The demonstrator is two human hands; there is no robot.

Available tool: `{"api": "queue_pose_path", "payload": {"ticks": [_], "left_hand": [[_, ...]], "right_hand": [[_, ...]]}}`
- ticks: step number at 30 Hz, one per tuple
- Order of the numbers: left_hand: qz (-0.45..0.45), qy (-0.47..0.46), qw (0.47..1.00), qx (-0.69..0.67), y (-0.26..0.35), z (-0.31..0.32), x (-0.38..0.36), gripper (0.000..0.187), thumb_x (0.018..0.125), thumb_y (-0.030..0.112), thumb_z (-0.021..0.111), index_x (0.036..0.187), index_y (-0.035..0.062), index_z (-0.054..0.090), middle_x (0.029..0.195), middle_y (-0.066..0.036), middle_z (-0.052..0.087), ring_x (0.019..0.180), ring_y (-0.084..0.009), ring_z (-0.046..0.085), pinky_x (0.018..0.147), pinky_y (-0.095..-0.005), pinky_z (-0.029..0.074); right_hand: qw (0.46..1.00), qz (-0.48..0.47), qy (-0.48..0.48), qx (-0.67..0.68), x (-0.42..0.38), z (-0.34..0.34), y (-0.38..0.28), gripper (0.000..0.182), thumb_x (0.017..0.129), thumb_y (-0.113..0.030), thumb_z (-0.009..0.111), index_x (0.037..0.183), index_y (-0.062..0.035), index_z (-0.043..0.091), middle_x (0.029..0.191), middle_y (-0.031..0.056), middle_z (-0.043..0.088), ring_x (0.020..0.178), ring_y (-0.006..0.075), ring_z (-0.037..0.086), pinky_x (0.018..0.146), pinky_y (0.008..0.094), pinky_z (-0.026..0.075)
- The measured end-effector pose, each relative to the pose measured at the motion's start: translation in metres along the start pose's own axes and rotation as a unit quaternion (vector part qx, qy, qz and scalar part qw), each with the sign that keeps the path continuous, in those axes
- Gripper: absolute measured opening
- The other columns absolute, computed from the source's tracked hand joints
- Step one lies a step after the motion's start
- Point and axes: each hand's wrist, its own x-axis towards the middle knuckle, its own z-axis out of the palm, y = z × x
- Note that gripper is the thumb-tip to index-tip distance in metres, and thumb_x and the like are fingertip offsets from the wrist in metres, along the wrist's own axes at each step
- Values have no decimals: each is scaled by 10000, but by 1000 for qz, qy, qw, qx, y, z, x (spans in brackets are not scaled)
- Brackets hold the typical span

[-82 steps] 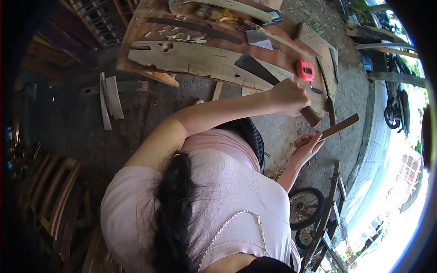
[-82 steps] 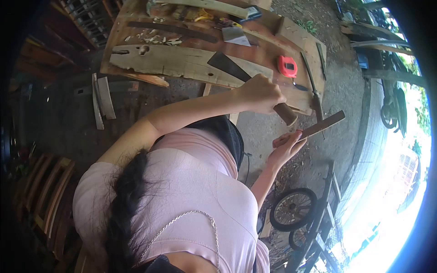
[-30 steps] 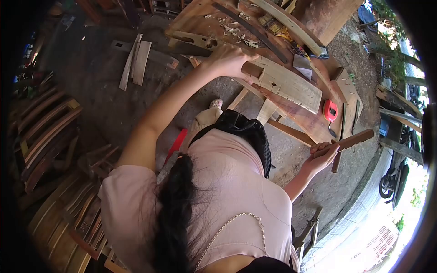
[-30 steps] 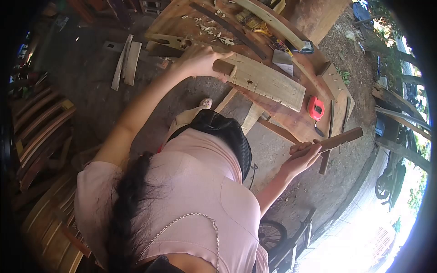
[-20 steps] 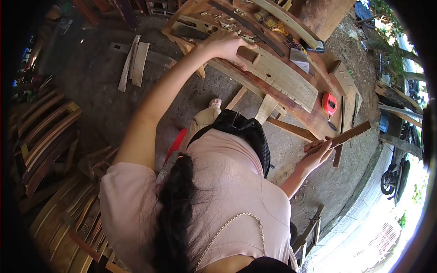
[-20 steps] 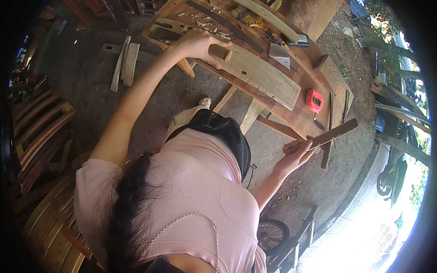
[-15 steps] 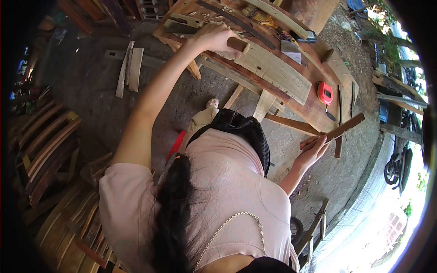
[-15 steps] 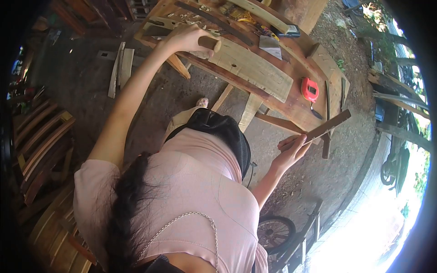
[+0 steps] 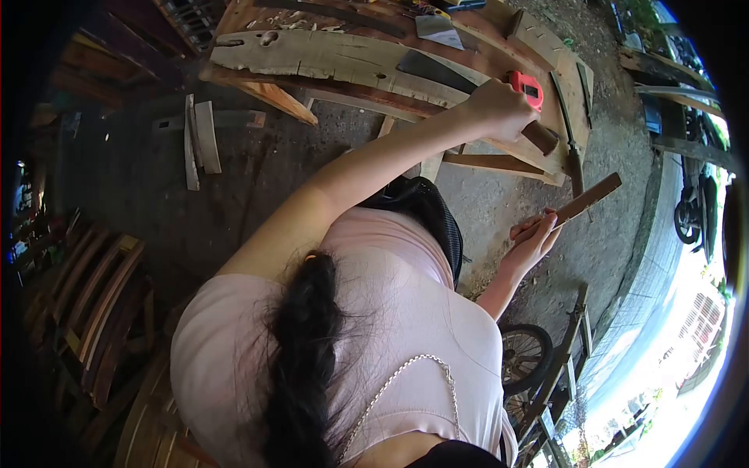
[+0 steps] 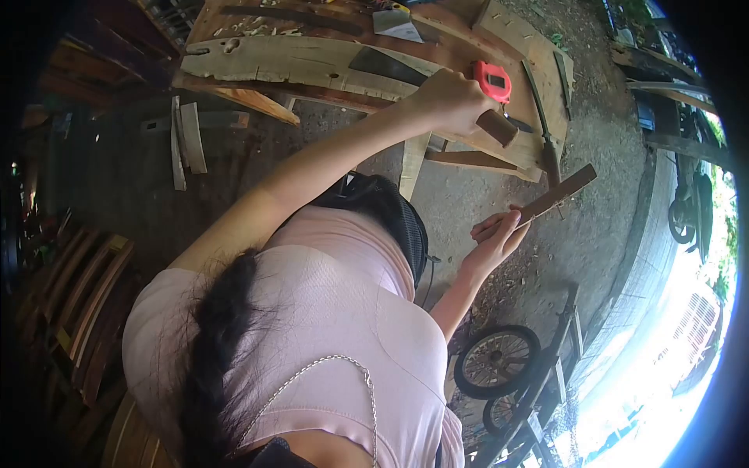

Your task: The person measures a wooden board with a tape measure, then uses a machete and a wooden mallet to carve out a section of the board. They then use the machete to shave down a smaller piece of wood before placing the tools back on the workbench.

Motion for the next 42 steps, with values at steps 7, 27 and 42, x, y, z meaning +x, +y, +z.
{"api": "queue_pose_path", "payload": {"ticks": [7,27,42], "left_hand": [[-86,90,992,-26,0,-7,25,247,640,229,662,884,202,640,669,-79,631,613,-260,639,557,-382,509],[-200,161,966,-23,-50,-24,11,198,632,233,648,821,172,650,603,-81,613,599,-281,629,545,-404,496],[-203,89,973,66,-107,-63,-48,298,636,236,663,929,183,671,708,-100,653,684,-239,653,638,-397,522]], "right_hand": [[988,-32,125,-83,32,-35,-37,333,929,-362,426,1050,-54,457,596,-44,379,462,40,350,385,197,275],[948,-211,164,173,85,41,-68,359,943,-435,336,949,-85,418,553,-25,403,403,62,368,409,199,335],[963,-142,-226,-41,10,135,0,335,938,-340,417,1125,-61,418,532,-37,386,416,74,379,378,205,306]]}}
